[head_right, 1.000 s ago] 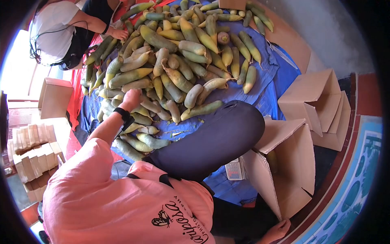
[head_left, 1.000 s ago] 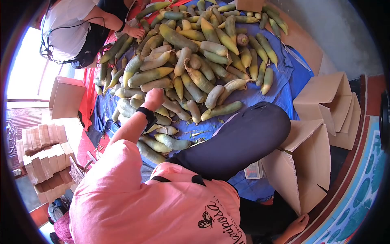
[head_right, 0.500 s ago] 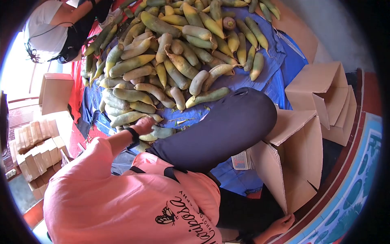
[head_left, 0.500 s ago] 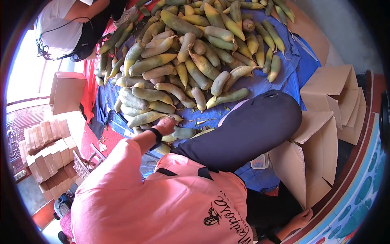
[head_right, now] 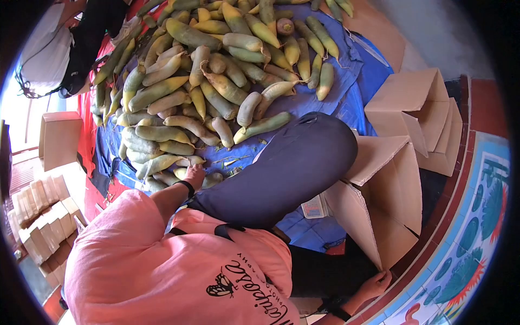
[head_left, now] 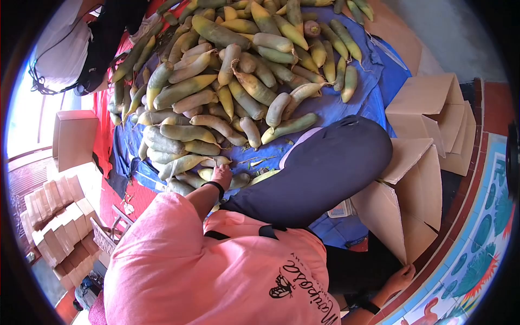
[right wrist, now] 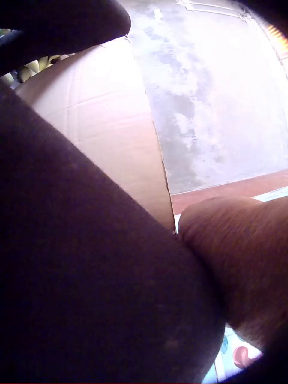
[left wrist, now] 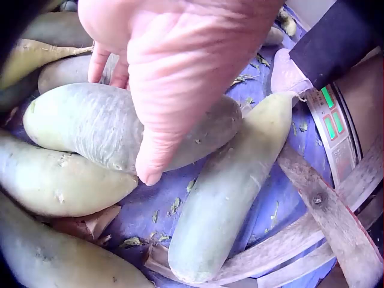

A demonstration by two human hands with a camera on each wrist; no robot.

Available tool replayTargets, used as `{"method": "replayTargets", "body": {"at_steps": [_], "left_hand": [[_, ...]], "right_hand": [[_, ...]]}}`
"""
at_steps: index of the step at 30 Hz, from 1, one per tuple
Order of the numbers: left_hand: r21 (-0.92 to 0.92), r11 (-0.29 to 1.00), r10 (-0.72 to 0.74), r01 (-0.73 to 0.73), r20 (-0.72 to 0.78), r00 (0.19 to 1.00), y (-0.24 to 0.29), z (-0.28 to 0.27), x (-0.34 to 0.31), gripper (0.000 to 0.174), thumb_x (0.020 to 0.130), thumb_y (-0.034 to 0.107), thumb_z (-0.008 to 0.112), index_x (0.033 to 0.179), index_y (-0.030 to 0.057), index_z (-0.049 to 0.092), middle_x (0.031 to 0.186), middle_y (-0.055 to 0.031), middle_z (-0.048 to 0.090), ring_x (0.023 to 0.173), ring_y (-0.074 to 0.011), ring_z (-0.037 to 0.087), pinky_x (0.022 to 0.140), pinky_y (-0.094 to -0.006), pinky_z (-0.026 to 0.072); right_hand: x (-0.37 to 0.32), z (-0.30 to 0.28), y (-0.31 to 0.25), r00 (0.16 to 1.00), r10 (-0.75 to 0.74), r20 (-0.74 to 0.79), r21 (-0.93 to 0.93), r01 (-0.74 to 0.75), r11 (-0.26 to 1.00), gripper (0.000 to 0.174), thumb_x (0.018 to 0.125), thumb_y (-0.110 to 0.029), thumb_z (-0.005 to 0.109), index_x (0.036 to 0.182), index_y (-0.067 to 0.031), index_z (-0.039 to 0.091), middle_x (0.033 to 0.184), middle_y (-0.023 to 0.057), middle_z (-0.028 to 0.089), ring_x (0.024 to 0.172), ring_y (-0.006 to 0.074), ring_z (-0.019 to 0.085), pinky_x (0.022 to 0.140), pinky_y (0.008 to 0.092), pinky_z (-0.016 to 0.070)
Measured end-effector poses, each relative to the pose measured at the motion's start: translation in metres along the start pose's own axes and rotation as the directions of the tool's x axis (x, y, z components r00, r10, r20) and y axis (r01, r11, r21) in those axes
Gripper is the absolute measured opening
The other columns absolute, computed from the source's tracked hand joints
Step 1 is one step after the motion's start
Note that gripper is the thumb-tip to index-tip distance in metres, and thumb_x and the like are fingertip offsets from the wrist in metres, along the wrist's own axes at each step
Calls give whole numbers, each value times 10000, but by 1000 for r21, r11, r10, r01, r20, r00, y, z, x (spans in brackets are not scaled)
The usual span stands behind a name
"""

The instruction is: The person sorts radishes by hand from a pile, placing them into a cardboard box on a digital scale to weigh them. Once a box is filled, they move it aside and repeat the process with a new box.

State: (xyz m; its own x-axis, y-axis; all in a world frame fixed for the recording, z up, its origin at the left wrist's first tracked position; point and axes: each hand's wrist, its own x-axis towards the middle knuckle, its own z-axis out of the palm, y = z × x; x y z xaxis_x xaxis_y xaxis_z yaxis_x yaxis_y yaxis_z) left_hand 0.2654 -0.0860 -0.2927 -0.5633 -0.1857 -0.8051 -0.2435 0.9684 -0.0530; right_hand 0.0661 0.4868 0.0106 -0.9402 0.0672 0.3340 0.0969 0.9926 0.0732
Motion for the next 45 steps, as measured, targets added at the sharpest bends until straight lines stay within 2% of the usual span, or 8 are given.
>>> {"method": "replayTargets", "body": {"at_steps": [11, 15, 21, 25, 33, 39, 42, 45], "left_hand": [[-450, 893, -60, 22, -69, 996, -50, -12, 15, 706, 561, 392, 796, 1075, 3, 508, 1012, -185, 626, 973, -330, 600, 828, -395, 479], [-926, 60, -200, -373, -377, 904, -61, -120, -35, 593, 638, 184, 810, 1107, -15, 506, 994, -101, 628, 945, -183, 591, 841, -314, 467], [-810, -97, -317, -578, -526, 790, -63, -281, -119, 505, 731, 140, 729, 1143, -14, 482, 1059, -96, 601, 946, -167, 582, 885, -311, 446], [-458, -531, -135, -713, -784, 605, -22, -344, -162, 601, 787, 272, 654, 1243, -27, 402, 1176, -172, 529, 1083, -264, 527, 1006, -392, 360], [-752, -478, 478, -454, -656, 583, 109, -372, -201, 916, 593, 412, 785, 1275, -12, 342, 1222, -257, 466, 1123, -358, 492, 943, -472, 416], [-849, -388, 729, -359, -521, 444, 150, -372, -183, 732, 778, 264, 719, 1326, -12, 321, 1286, -105, 462, 1159, -194, 460, 996, -344, 351], [-370, 9, 668, -929, -689, 281, 162, -378, -152, 579, 818, 266, 664, 1260, -11, 413, 1255, -173, 466, 1160, -276, 474, 971, -372, 371], [17, 383, 616, -923, -750, 241, 176, -390, -151, 528, 775, 214, 677, 1224, 34, 464, 1310, -201, 407, 1137, -370, 469, 925, -394, 421]], "right_hand": [[-1, -2, -10, 999, -16, -36, 55, 18, 998, 195, 900, -110, 499, 972, 47, 590, 942, 190, 618, 850, 332, 600, 756, 387, 477], [-2, -9, -18, 995, 19, -94, 121, -7, 993, 189, 898, -105, 503, 980, 43, 588, 963, 184, 615, 876, 324, 596, 768, 375, 473], [10, -51, -91, 982, 21, -188, 365, 50, 930, 148, 896, -51, 500, 996, 28, 576, 913, 124, 598, 850, 221, 586, 787, 299, 456], [21, -94, -172, 983, -56, -175, 503, 138, 853, 134, 828, -5, 530, 948, -12, 588, 841, 117, 553, 776, 252, 559, 708, 318, 444], [23, -101, -240, 788, -602, -127, 838, 410, 360, 646, 659, -215, 752, 1210, -21, 477, 1090, 159, 565, 960, 323, 557, 827, 409, 448], [17, -89, -215, 822, -540, 183, 962, -37, 270, 640, 671, -215, 765, 1198, -1, 471, 1007, 152, 600, 895, 279, 600, 797, 346, 471], [32, -94, -180, 891, -369, 264, 950, -175, 258, 590, 661, -167, 756, 1159, 6, 491, 1007, 88, 603, 922, 144, 567, 830, 293, 447], [60, -99, -150, 930, -158, 333, 891, -255, 376, 492, 691, -180, 712, 1096, 22, 520, 928, 67, 596, 858, 123, 555, 793, 280, 449]]}}
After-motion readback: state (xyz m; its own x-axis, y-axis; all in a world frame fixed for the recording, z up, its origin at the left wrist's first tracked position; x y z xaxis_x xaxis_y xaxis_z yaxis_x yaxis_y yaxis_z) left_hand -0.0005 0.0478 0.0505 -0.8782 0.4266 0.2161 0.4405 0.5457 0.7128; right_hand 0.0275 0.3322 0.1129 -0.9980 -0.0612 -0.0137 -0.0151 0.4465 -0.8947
